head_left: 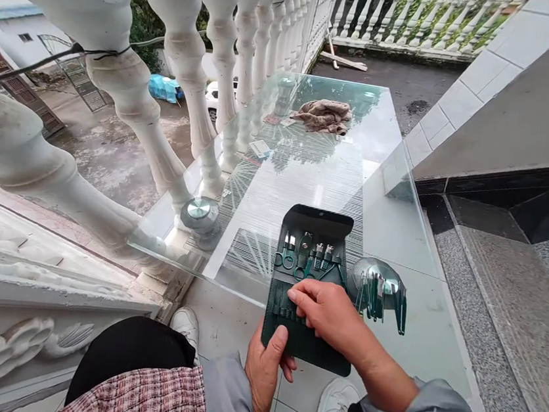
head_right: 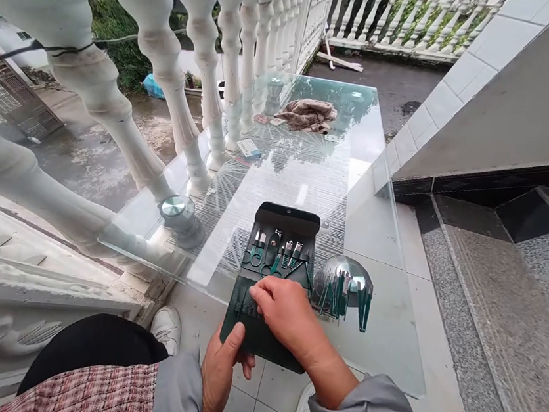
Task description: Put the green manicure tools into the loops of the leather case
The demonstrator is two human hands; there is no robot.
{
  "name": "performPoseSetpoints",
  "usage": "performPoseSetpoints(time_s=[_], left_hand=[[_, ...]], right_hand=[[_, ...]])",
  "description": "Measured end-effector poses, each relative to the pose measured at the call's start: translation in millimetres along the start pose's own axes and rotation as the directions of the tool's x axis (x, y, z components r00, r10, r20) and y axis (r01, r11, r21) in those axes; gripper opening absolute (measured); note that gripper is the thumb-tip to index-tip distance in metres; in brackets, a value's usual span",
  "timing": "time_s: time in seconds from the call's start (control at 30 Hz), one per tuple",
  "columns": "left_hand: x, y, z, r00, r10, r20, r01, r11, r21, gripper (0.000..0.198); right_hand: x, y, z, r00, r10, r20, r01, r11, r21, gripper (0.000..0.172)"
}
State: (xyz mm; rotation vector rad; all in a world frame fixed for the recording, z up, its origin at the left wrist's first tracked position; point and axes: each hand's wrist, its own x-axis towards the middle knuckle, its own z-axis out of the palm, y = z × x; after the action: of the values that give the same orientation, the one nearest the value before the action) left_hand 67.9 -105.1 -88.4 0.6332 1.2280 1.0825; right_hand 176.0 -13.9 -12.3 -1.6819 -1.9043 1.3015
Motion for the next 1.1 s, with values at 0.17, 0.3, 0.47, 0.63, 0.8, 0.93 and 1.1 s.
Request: performPoseSetpoints(time_s=[0.17,0.3,0.47,0.63,0.8,0.93,1.1], left_hand=[[1,0,0.6,1.0,-0.012,-0.014,0.013,0.997,0.081,0.06],[2,-5,-0.9,1.0,0.018,-0.004,-0.018,0.997,0.077,0.057],[3,-7,-2.2,1.0,0.005,-0.005,-0.004,0.997,0.073,0.054],[2,-5,-2.2,0.999,-0.035,0.003,0.034,0.997,0.071,0.05],[0,1,-4.0,0.996,-0.084,0.025,0.082,0.996,0.041,0.052],[-1,4,-4.6,0.996,-0.077,0.04,0.077,0.997,0.011,0.055],[-1,2,-2.4,0.996,-0.094,0.014,0.094,0.996,0.0,0.051]], right_hand=[[6,-13,7,0.993,-0.017,-0.116,-0.023,0.941,-0.339,0.03],[10,-18,15,0.99,-0.007,-0.138,-0.055,0.895,-0.442,0.028],[17,-18,21,0.978,-0.023,-0.208,-0.061,0.919,-0.389,0.026],[25,-16,2,0.91,-0.027,-0.413,-0.047,0.984,-0.169,0.031],[18,-3,-45,0.786,0.01,-0.619,-0.041,0.999,-0.036,0.028],[5,18,-73,0.811,0.075,-0.581,-0.22,0.958,-0.183,0.025],[-2,40,-79,0.856,0.2,-0.476,-0.406,0.831,-0.381,0.026]])
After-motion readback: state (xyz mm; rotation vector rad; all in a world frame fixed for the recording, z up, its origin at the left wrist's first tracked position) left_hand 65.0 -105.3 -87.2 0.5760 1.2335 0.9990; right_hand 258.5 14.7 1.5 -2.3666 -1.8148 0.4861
